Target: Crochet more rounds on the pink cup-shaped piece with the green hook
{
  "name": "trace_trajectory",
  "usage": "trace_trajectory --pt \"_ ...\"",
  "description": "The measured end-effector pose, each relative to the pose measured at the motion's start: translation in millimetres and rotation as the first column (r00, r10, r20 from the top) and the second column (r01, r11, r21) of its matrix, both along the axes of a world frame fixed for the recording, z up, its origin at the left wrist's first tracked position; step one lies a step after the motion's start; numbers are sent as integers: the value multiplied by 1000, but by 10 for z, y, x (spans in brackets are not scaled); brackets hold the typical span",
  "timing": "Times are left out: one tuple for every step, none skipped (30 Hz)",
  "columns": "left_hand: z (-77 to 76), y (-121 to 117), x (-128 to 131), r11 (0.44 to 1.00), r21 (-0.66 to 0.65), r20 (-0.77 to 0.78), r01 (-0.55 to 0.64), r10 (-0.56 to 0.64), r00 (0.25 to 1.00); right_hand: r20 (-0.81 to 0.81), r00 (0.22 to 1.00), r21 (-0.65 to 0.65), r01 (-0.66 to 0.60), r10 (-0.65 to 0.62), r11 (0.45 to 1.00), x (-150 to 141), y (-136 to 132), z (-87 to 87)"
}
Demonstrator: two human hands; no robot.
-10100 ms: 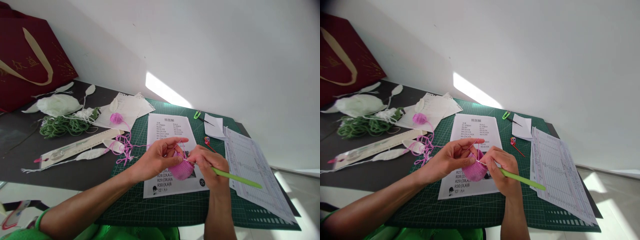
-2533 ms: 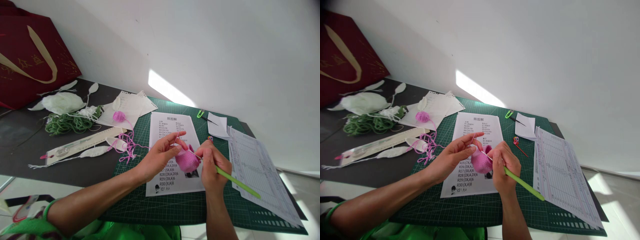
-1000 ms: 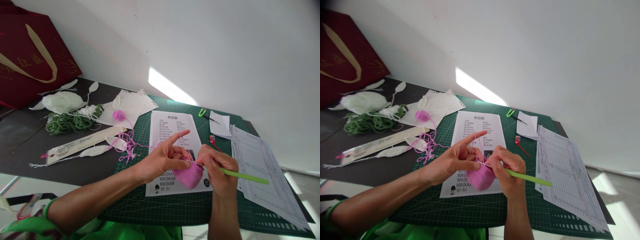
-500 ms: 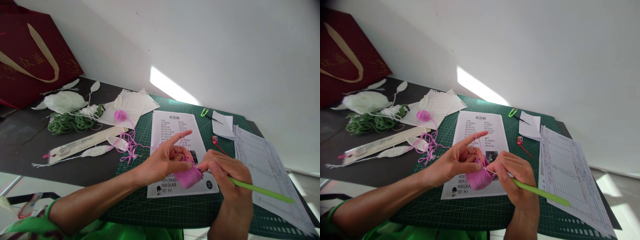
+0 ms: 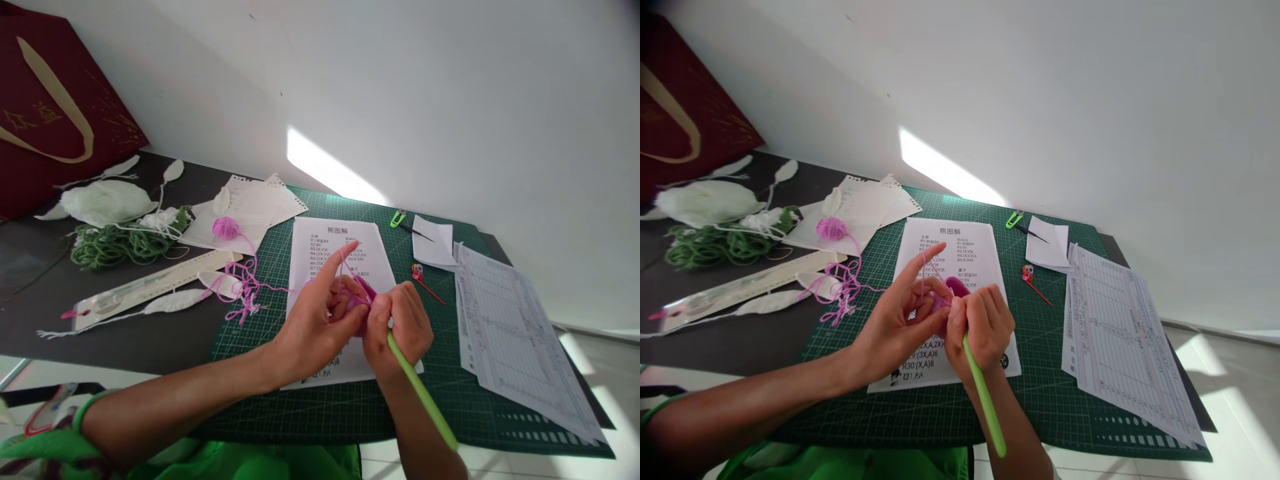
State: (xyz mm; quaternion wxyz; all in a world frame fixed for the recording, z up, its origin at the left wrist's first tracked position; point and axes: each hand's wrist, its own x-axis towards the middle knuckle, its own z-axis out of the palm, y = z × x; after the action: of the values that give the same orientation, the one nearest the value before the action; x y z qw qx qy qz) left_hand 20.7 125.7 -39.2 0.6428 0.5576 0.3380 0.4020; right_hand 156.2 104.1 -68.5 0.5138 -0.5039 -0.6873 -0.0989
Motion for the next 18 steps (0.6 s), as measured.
trace_trajectory --pt "12 -2 12 999 -32 50 -9 11 999 -18 999 51 29 -28 998 -32 1 -31" --pt "23 -1 22 997 -78 106 -5 13 994 -31 998 100 55 -52 993 -55 0 -55" --pt "32 3 28 991 -135 161 11 11 987 -37 997 143 69 -65 987 -68 -4 -71" --pt "39 10 30 979 -199 213 39 4 977 -39 997 179 72 -66 981 -74 -9 -79" --pt "44 19 29 962 -262 258 73 -3 966 -38 997 203 68 -62 977 -72 -16 -82" --pt "48 29 24 942 -318 296 108 -9 955 -37 998 215 59 -52 975 -65 -23 -80" --pt "51 39 16 921 -364 324 135 -10 946 -36 999 216 44 -37 975 -54 -31 -74" --pt "54 48 6 904 -398 344 155 -10 939 -37 999 211 26 -18 977 -40 -38 -67" --pt "56 58 -6 891 -420 358 170 -10 934 -39 999 202 7 1 979 -25 -44 -58" --pt "59 68 -18 884 -432 367 181 -11 930 -43 999 195 -12 20 981 -10 -47 -48" --pt "61 78 -31 880 -436 373 189 -14 928 -45 998 189 -34 44 981 6 -48 -38" --pt "61 88 -44 880 -434 378 196 -19 925 -47 996 189 -61 70 980 23 -47 -25" --pt "61 99 -56 881 -428 383 203 -26 923 -43 994 188 -91 101 978 40 -44 -12" --pt "59 109 -68 883 -422 384 206 -32 923 -36 991 184 -124 133 975 57 -42 4" --pt "57 119 -79 886 -415 383 207 -36 923 -27 986 176 -157 165 972 74 -40 21" --pt "53 127 -89 890 -409 377 202 -37 925 -19 981 160 -185 191 970 91 -41 39" --pt "49 134 -99 894 -403 369 195 -36 929 -15 978 138 -202 206 970 107 -43 56" --pt "45 141 -108 899 -397 361 187 -35 932 -17 977 118 -209 213 971 121 -48 73"
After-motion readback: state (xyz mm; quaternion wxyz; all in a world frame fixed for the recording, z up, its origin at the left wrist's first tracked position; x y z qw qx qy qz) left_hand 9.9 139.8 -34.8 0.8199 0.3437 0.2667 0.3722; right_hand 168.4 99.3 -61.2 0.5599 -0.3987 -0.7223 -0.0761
